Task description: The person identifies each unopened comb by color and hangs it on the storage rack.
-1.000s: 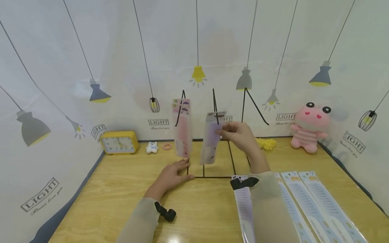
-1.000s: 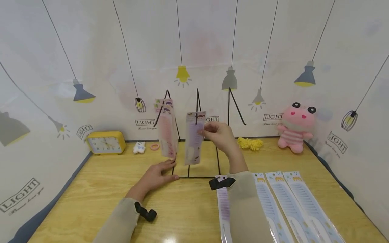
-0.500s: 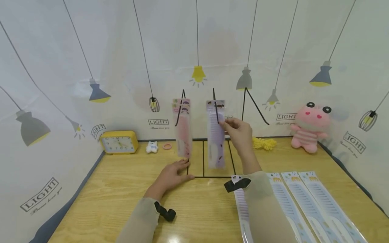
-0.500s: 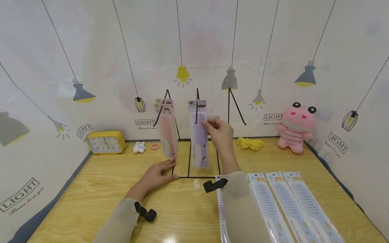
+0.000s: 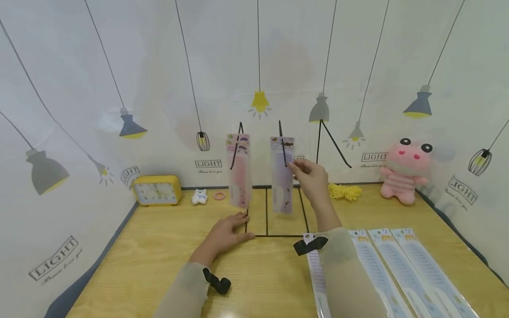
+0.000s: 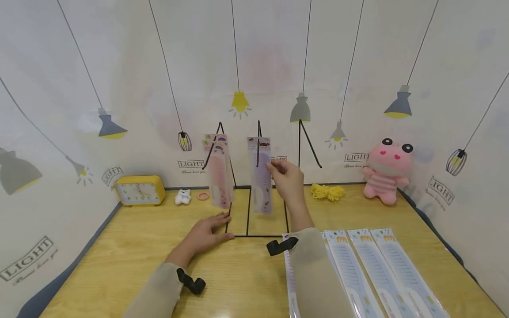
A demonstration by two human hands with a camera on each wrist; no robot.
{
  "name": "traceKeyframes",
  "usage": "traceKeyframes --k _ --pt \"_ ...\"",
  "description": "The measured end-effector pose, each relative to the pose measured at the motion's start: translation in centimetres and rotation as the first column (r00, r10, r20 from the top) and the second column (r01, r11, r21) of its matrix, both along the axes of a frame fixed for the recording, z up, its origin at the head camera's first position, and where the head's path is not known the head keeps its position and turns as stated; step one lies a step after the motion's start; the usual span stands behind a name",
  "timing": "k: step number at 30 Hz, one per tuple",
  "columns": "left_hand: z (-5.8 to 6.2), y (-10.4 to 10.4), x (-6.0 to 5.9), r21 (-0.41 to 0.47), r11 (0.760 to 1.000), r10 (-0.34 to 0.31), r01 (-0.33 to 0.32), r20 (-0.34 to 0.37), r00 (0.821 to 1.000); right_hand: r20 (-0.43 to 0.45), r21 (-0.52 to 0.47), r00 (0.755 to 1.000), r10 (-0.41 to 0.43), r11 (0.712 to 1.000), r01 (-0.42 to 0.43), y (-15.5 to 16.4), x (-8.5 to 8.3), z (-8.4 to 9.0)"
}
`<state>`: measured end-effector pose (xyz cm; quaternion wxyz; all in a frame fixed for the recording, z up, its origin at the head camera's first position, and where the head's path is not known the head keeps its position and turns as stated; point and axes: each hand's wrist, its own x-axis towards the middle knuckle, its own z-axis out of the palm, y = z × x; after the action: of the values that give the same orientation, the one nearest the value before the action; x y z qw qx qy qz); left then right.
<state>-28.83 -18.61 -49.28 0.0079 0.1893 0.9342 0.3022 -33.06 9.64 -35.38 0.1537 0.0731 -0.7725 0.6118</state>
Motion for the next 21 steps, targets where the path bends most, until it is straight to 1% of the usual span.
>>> traceKeyframes --k 3,11,15,18,21 --pt "-0.21 0.05 0.22 0.001 1.000 -0.001 0.001 0.014 1.000 0.010 0.024 1.000 -0.009 1.000 0.008 0.06 0.02 -0.41" --pt "-0.36 -0.06 -0.04 -0.001 1.000 0.000 0.000 -0.002 1.000 0.000 0.040 1.000 -0.012 0.999 0.012 0.27 -0.18 -0.62" --pt "-0.46 -0.12 -0.12 -0.010 1.000 0.000 0.000 -0.009 1.000 -0.011 0.047 0.999 -0.034 0.998 0.034 0.49 -0.20 -0.71" --pt "-0.45 -0.13 -0.11 -0.009 1.000 -0.002 0.002 -0.004 1.000 -0.063 0.015 0.996 -0.057 0.998 0.058 0.65 -0.19 -0.59" --pt "-0.32 -0.11 -0.09 -0.009 1.000 0.000 0.000 0.006 1.000 -0.160 -0.086 0.985 -0.064 0.995 0.051 0.86 -0.22 -0.34"
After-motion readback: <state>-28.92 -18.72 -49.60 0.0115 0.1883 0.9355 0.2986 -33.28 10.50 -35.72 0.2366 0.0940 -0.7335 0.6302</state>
